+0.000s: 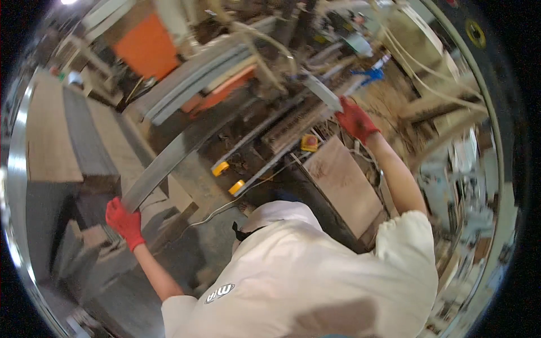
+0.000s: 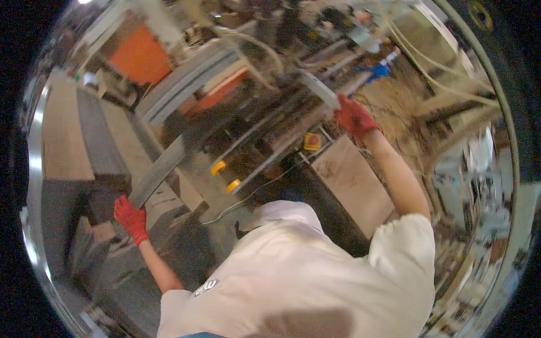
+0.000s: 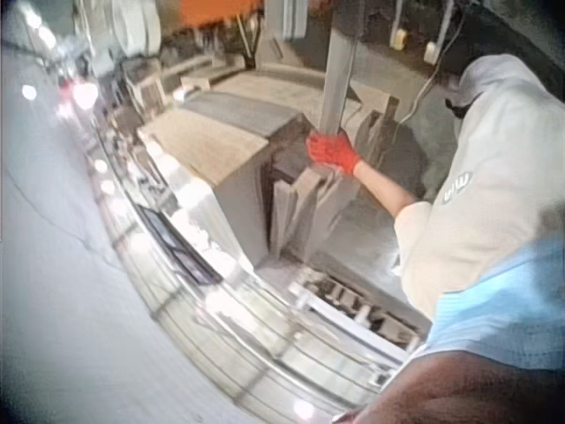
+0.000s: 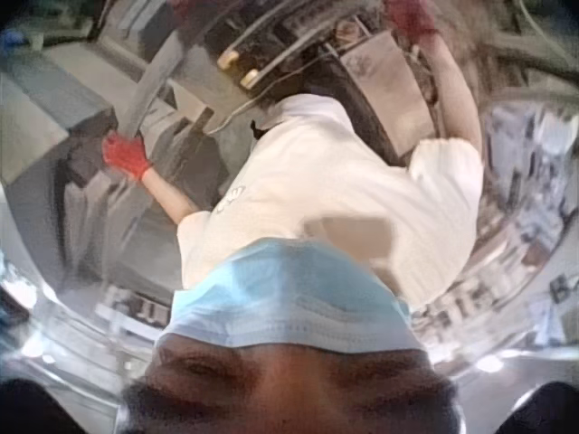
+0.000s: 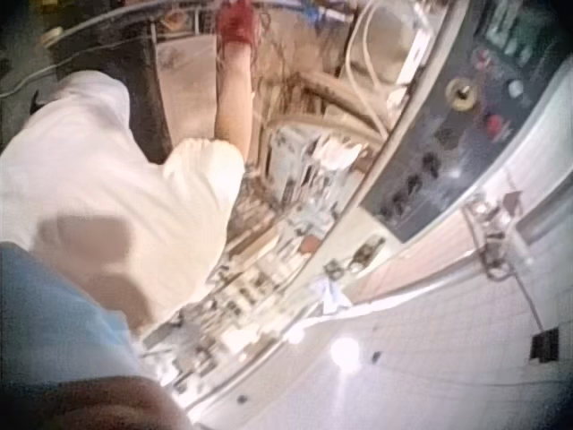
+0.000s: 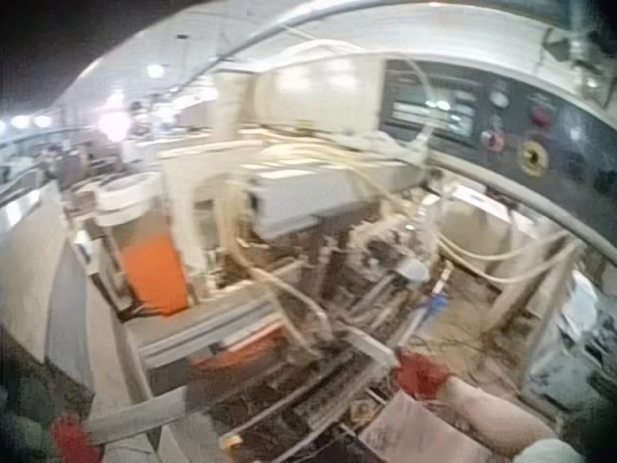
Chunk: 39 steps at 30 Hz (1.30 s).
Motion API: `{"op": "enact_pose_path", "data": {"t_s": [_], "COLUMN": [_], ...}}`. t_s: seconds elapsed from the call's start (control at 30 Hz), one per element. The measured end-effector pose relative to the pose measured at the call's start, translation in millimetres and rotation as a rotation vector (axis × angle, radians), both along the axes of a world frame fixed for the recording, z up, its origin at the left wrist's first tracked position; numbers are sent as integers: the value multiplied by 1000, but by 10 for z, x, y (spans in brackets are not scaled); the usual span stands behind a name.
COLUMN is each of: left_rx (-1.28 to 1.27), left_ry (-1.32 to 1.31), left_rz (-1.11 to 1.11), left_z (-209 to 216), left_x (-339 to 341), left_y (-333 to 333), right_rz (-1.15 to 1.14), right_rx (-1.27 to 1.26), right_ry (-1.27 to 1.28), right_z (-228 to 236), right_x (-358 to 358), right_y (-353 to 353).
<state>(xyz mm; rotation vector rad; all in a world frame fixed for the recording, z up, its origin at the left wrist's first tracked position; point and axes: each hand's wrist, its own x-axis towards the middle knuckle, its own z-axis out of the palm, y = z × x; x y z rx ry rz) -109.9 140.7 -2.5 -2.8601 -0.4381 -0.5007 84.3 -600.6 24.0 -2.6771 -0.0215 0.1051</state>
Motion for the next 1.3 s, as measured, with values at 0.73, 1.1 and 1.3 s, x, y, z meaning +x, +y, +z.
{"op": "enact_pose_path", "data": {"t_s": [0.73, 1.1, 1.3], "left_rx": [20, 53, -40], "left_ry": [30, 90, 72], "left_rz": [-55, -169, -276], "left_z": [8, -217, -273], "left_x": [253, 595, 1113], "left_y": [-416, -651, -1241], "right_rz": [-332, -187, -53], "right_rx": [431, 152, -10], "right_ry": [268, 231, -38], "right_z": [240, 304, 89], "right_x": [-57, -46, -75], "right_y": [139, 127, 53]}}
